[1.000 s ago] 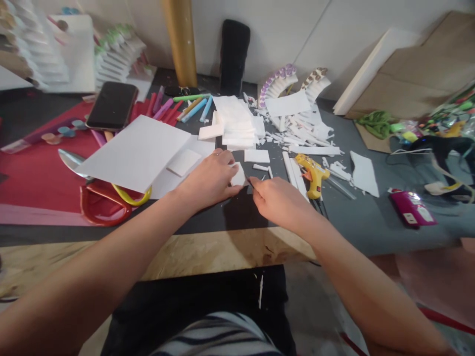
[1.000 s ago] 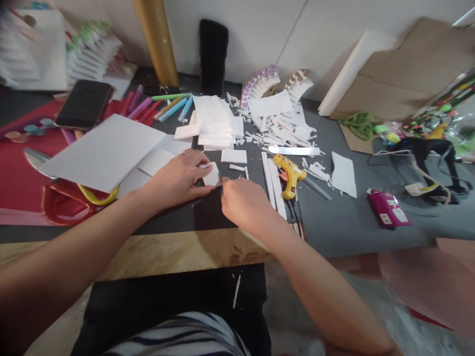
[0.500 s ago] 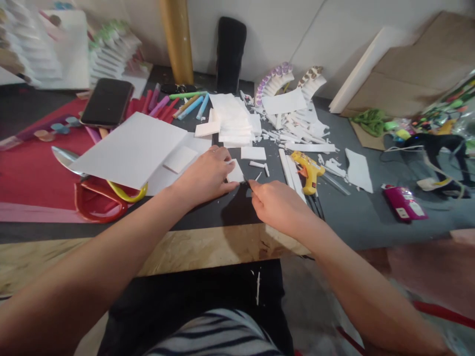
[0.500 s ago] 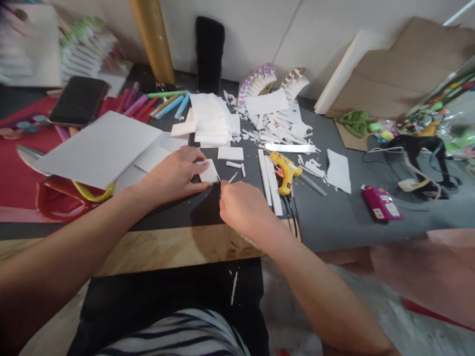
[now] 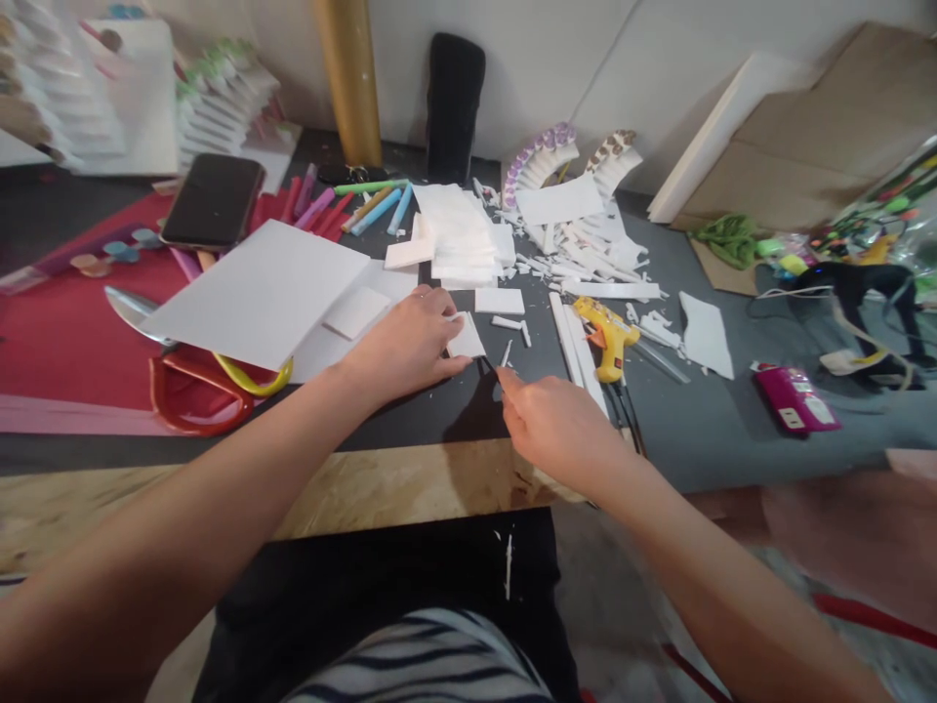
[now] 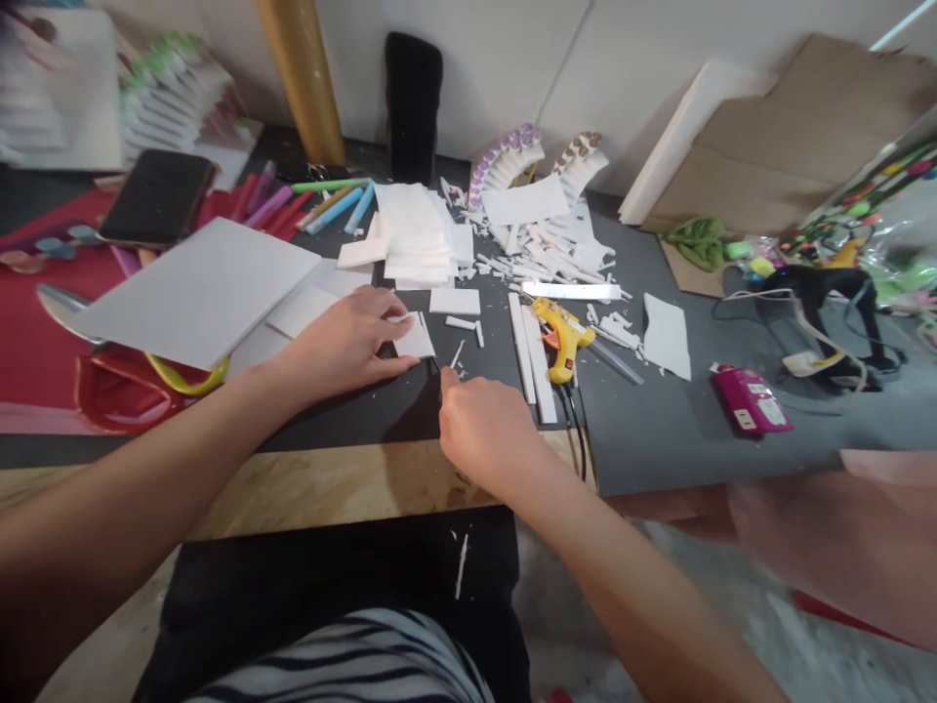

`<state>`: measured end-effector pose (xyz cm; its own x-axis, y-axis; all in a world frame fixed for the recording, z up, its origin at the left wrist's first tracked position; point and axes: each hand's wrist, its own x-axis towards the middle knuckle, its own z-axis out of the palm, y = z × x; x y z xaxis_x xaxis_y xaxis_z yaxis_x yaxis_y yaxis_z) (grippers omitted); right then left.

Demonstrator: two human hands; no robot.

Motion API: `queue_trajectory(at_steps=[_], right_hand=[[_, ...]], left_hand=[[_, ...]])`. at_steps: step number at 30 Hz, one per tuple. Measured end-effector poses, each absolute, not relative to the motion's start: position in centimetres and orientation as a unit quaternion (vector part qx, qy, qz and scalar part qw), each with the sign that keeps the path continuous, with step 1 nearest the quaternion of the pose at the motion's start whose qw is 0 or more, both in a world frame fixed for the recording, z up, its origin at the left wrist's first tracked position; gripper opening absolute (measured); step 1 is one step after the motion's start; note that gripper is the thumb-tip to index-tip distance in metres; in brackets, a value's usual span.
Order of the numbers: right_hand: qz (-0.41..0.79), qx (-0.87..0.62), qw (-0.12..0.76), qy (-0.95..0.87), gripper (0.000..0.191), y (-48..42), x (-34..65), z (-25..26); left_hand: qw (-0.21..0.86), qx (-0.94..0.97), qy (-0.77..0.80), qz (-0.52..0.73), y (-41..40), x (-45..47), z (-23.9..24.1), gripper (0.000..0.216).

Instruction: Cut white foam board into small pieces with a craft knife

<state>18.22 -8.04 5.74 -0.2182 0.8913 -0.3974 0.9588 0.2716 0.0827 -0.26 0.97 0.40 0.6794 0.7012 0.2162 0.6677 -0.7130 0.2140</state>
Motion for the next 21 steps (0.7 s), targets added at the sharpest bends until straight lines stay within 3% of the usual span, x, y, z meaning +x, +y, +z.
queue_trajectory(at_steps=[14,21], right_hand=[[-0.075,0.594,0.207,0.774,0.057,-8.7,18.0,5.7],[-0.126,0.628,0.124,0.758,0.046,-8.3,20.0,6.8]], left_hand=[[0.050,0.915,0.376,0.135,1.0,-0.2,0.5,0.028],[0.073,0.907,0.379,0.168,1.0,-0.4,0.0,0.029]])
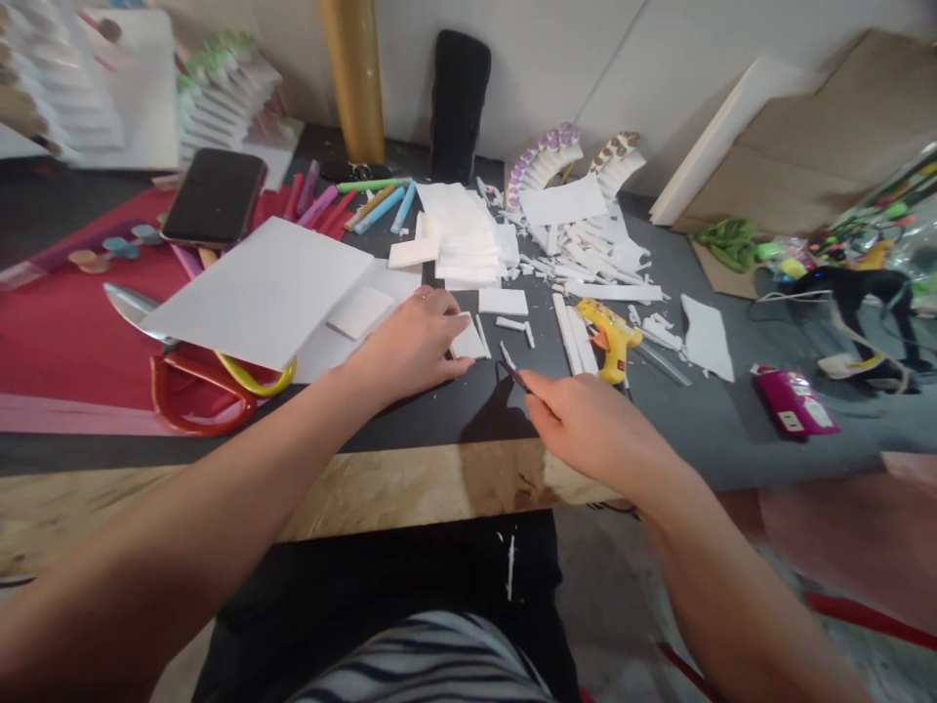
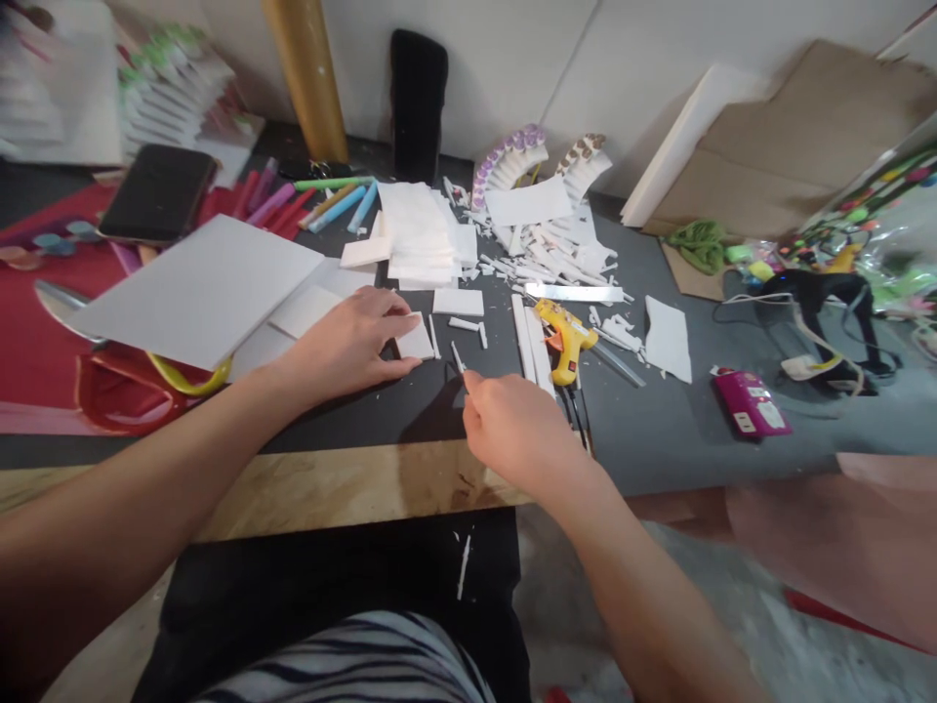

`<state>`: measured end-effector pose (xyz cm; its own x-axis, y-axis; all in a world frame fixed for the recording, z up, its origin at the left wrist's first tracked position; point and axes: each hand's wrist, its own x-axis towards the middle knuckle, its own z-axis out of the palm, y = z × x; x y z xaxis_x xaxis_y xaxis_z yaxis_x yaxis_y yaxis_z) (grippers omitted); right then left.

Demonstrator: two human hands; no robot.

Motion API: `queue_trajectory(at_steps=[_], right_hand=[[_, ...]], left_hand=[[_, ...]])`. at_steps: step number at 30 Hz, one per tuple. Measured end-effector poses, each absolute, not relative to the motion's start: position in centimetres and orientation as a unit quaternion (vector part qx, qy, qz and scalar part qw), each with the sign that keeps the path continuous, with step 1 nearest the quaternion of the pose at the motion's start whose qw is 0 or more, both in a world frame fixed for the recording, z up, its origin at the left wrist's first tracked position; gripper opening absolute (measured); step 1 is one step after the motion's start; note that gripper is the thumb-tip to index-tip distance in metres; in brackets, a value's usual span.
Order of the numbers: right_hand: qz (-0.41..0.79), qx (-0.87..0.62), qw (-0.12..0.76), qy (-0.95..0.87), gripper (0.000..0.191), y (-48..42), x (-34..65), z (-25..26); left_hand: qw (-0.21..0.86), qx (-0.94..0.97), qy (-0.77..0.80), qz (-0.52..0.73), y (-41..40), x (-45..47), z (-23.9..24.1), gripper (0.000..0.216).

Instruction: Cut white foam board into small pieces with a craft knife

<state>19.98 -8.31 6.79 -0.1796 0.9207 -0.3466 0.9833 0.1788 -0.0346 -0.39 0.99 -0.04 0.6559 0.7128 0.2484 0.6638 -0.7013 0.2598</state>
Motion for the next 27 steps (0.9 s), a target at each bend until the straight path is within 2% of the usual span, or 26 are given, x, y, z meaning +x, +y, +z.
queue_trajectory(at_steps=[3,6,10,12,15,18,20,22,24,27], right_hand=[[-0.125,0.655,0.052,0.743,0.039,-7.4,20.0,7.7],[-0.129,0.660,-0.058,0.738,0.029,-5.1,19.1,7.8],[-0.153,0.659,-0.155,0.720,0.024,-1.1,17.7,6.1],[-0.155,0.660,-0.147,0.720,0.024,0.1,17.2,5.0],[-0.169,0.667,-0.090,0.720,0.025,0.5,17.0,3.7],[-0.161,0.661,-0.040,0.732,0.014,0.3,17.6,3.3],[-0.145,0.664,-0.037,0.733,0.011,0.2,18.2,3.5],[-0.144,0.676,-0.092,0.716,0.008,0.3,18.7,3.7],[-0.202,0.673,-0.208,0.680,0.006,0.3,18.9,3.8],[-0.398,0.615,-0.353,0.582,0.029,0.2,18.6,3.8]], left_hand=[[0.102,0.891,0.384,0.221,1.0,-0.6,-0.3,0.045],[0.148,0.857,0.397,0.292,1.1,-0.8,-0.3,0.065],[0.168,0.800,0.425,0.389,1.4,-1.2,0.0,0.073],[0.190,0.780,0.413,0.429,1.4,-1.3,0.1,0.076],[0.239,0.773,0.376,0.452,1.1,-1.3,0.2,0.078],[0.278,0.781,0.355,0.432,0.9,-1.1,0.2,0.079],[0.291,0.789,0.343,0.418,0.7,-0.9,0.1,0.080],[0.290,0.798,0.332,0.411,0.7,-0.9,0.1,0.082],[0.279,0.806,0.326,0.407,0.7,-0.8,0.0,0.083],[0.249,0.818,0.329,0.401,0.7,-0.8,0.0,0.084]])
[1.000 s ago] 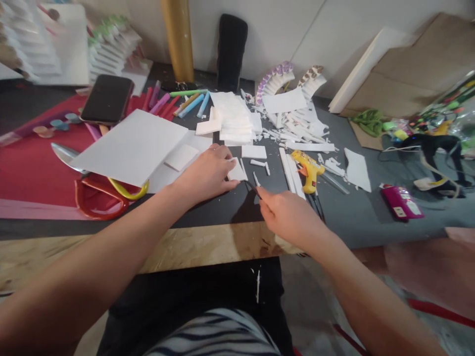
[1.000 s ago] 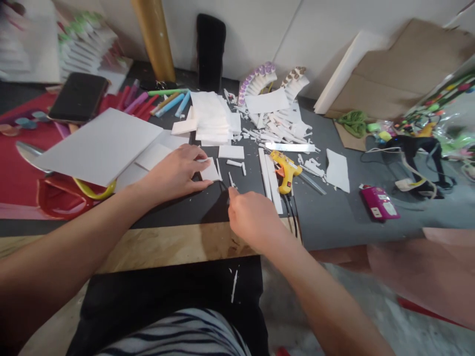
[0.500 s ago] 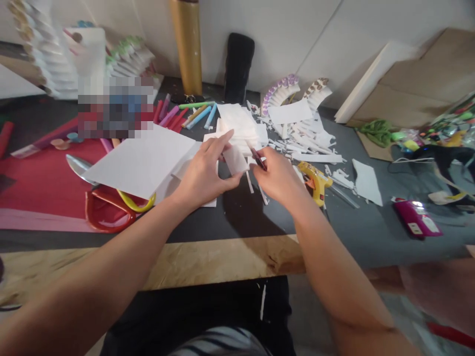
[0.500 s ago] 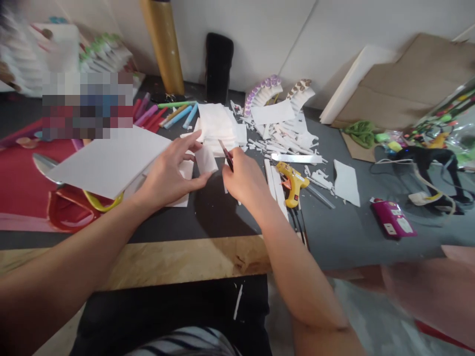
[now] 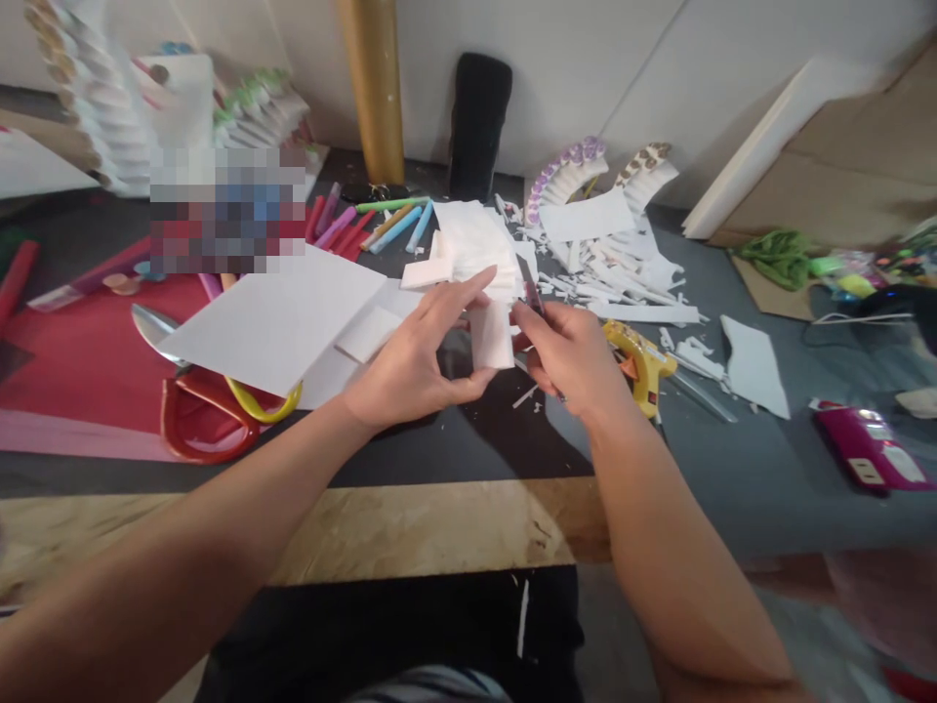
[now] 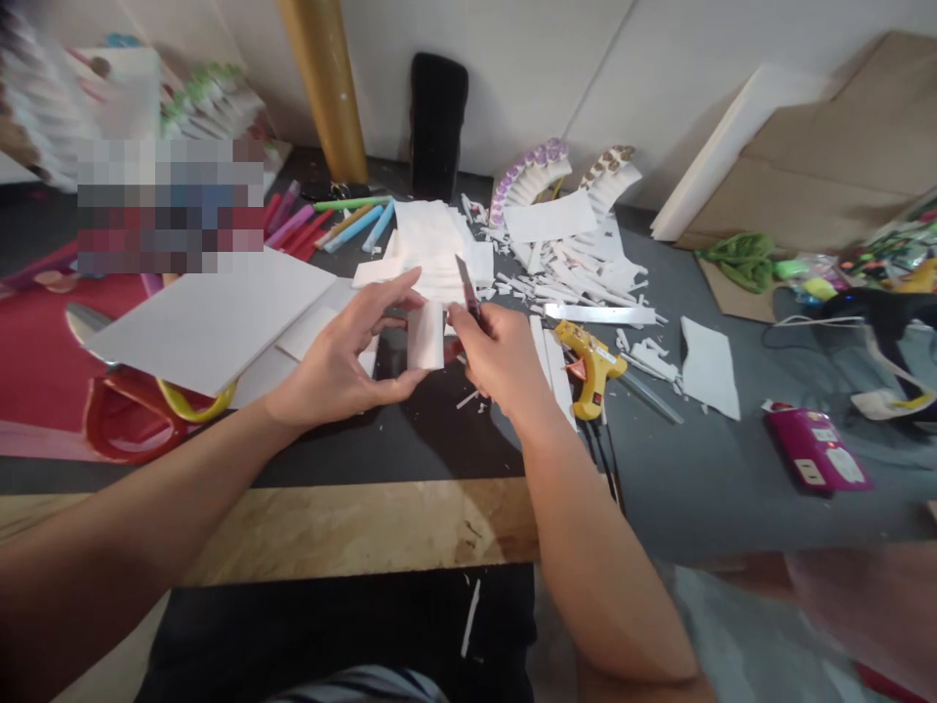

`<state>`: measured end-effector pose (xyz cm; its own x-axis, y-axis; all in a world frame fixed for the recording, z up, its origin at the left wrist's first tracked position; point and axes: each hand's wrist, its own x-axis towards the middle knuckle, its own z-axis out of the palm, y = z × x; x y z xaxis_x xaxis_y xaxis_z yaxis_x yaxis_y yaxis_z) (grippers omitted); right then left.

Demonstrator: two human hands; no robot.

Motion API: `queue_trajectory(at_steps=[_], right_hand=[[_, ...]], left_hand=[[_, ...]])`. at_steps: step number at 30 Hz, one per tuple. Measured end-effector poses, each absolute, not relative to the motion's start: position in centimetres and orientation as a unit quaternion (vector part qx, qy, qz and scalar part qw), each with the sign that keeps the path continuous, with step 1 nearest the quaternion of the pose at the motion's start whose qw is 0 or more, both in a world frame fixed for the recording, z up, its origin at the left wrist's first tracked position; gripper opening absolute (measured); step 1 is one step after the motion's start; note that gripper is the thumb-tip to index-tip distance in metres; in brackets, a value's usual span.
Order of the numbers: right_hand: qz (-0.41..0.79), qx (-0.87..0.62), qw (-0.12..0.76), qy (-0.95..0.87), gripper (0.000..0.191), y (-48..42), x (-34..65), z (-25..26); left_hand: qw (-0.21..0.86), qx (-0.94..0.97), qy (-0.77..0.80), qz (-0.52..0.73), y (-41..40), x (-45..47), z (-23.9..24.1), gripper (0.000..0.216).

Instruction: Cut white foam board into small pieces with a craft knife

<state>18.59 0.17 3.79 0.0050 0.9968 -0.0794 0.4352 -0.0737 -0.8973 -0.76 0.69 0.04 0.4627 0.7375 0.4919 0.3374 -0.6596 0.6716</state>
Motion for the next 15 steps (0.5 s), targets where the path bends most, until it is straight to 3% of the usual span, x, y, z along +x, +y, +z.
queue_trajectory(at_steps=[4,8,15], right_hand=[[0.583,-0.513,0.372,-0.508,0.042,0.1,18.2,3.4],[0.616,-0.487,0.380,-0.489,0.036,0.5,18.4,2.7],[0.640,-0.480,0.389,-0.457,0.028,1.1,18.6,2.0]], left_hand=[[0.198,0.838,0.322,0.393,0.6,-0.6,0.1,0.078],[0.170,0.850,0.328,0.376,0.6,-0.6,0.2,0.078],[0.214,0.840,0.346,0.359,0.4,-0.8,0.0,0.083]])
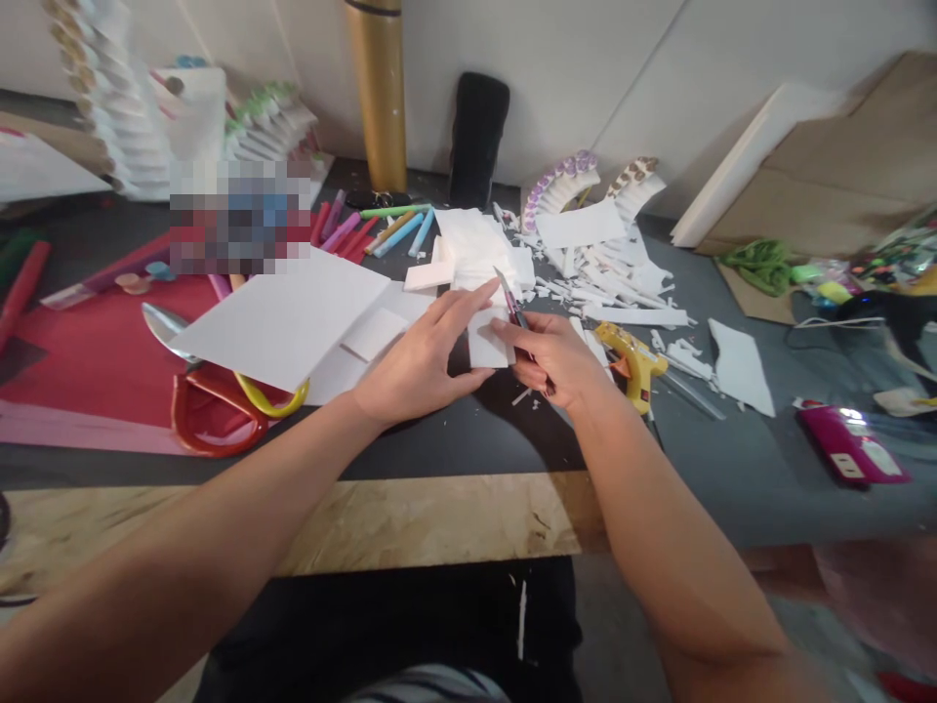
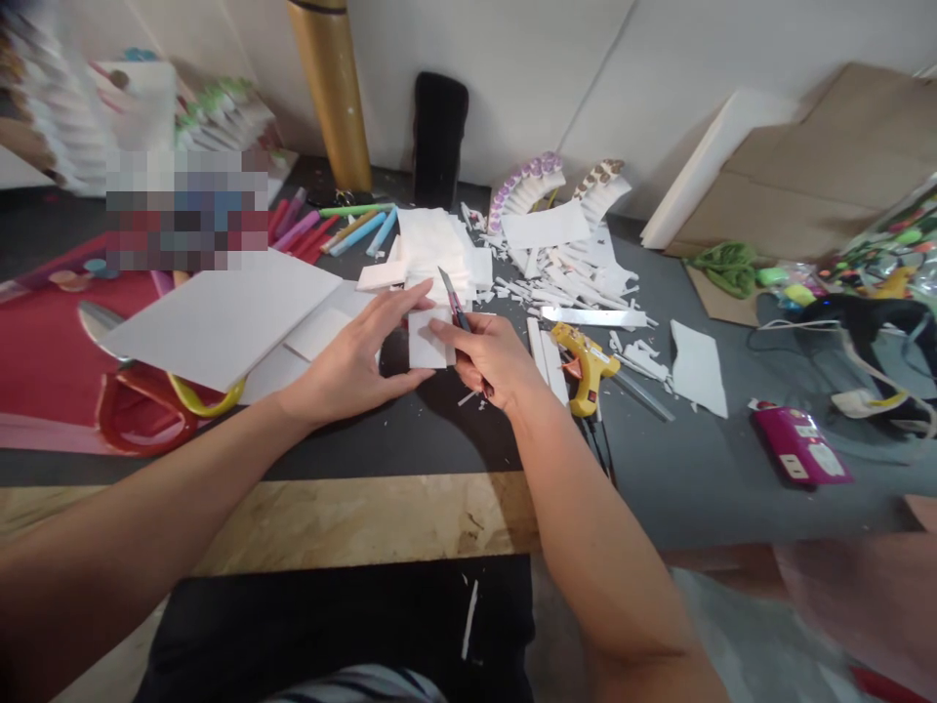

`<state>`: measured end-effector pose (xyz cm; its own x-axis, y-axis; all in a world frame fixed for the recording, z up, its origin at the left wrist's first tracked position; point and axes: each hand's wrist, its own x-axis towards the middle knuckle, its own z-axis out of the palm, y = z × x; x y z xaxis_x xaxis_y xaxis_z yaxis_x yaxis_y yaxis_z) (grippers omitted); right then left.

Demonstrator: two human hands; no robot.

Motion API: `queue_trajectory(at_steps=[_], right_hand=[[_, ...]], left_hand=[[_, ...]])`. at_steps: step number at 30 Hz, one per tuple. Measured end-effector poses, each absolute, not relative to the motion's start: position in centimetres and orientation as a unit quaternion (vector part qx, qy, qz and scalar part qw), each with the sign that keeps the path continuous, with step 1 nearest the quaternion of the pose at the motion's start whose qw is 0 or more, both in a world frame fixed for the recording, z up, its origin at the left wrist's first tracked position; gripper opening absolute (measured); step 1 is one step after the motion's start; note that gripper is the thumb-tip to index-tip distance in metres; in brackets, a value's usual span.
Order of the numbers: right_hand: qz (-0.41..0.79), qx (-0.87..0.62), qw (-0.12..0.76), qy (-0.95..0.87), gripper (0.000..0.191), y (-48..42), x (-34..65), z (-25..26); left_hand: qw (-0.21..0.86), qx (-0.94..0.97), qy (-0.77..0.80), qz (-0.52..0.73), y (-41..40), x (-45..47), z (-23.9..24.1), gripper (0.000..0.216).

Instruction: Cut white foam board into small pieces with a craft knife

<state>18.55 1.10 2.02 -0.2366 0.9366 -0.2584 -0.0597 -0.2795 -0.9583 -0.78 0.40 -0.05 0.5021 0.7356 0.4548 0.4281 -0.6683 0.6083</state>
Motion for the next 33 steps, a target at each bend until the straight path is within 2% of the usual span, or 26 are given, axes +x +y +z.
queue_trajectory(at_steps=[6,9,12,15,17,21,27,33], right_hand=[[0.605,-0.504,0.441,-0.431,0.029,1.5,19.0,2.0],[0.599,-0.504,0.446,-0.434,0.018,1.7,19.4,2.0],[0.609,-0.503,0.427,-0.441,0.013,1.8,19.4,2.0],[0.606,-0.501,0.438,-0.436,0.011,1.8,19.3,1.9],[0.599,-0.499,0.461,-0.423,0.014,1.9,19.2,1.8],[0.571,-0.503,0.520,-0.387,0.026,2.3,19.4,1.8],[0.521,-0.506,0.595,-0.343,0.027,2.7,19.7,2.1],[0.517,-0.492,0.626,-0.314,0.024,2.8,19.8,2.1]], left_hand=[[0.155,0.836,0.365,0.380,1.1,-1.7,0.6,0.072],[0.086,0.813,0.439,0.373,1.8,-2.9,1.2,0.066],[0.036,0.800,0.513,0.310,2.0,-4.1,1.7,0.061],[0.009,0.802,0.555,0.222,1.7,-4.7,2.4,0.043],[-0.007,0.798,0.574,0.183,1.4,-4.9,2.9,0.035],[-0.020,0.794,0.591,0.144,1.3,-5.4,3.1,0.033],[-0.006,0.809,0.561,0.175,1.8,-5.6,1.9,0.034],[0.030,0.765,0.586,0.264,1.7,-5.9,4.2,0.027]])
